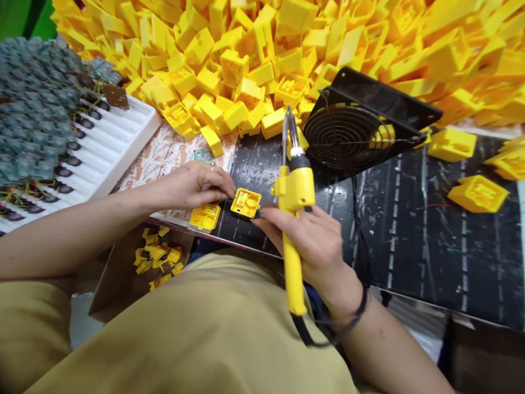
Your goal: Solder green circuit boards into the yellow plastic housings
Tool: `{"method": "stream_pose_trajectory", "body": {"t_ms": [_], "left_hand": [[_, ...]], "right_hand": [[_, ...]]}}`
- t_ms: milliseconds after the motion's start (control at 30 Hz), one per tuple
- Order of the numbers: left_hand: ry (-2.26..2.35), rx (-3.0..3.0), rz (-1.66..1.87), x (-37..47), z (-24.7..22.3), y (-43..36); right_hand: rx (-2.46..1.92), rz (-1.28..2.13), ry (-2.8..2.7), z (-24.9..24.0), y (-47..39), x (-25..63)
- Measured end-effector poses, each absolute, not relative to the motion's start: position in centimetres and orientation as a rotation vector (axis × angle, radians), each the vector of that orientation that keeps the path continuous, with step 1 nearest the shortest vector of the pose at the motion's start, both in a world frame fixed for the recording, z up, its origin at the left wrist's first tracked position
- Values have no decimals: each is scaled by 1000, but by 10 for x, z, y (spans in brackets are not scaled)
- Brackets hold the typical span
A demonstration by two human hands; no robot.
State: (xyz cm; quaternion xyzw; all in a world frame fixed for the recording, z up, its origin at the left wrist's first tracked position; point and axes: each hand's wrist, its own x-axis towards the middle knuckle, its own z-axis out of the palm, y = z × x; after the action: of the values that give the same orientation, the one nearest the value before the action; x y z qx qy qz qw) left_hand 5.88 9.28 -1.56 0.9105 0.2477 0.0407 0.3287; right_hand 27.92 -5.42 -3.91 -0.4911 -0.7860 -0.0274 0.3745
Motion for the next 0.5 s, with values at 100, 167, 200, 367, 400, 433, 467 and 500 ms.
{"method": "stream_pose_trajectory", "body": {"t_ms": [100, 167, 200, 367, 400, 433, 467, 500], "left_hand": [[706, 2165, 86, 59, -12, 91], [780, 2096, 60, 60, -11, 89], [811, 2086, 43, 61, -10, 87], [890, 2430, -14, 65, -11, 75], [898, 2525, -23, 65, -11, 72], [906, 2597, -32, 65, -12, 70], [917, 2647, -36, 66, -13, 68], [923, 2679, -36, 65, -14, 66]], "right_hand": [[-1246, -134, -1997, -29, -64, 287], [-1238, -67, -1989, -30, -64, 289], [-1238, -7, -1989, -33, -63, 288], [-1210, 138, -2055, -60, -39, 273], [-1196, 137, -2070, -64, -34, 269], [-1184, 129, -2077, -67, -30, 265], [-1178, 120, -2078, -69, -28, 262], [-1175, 108, -2070, -68, -27, 260]]}}
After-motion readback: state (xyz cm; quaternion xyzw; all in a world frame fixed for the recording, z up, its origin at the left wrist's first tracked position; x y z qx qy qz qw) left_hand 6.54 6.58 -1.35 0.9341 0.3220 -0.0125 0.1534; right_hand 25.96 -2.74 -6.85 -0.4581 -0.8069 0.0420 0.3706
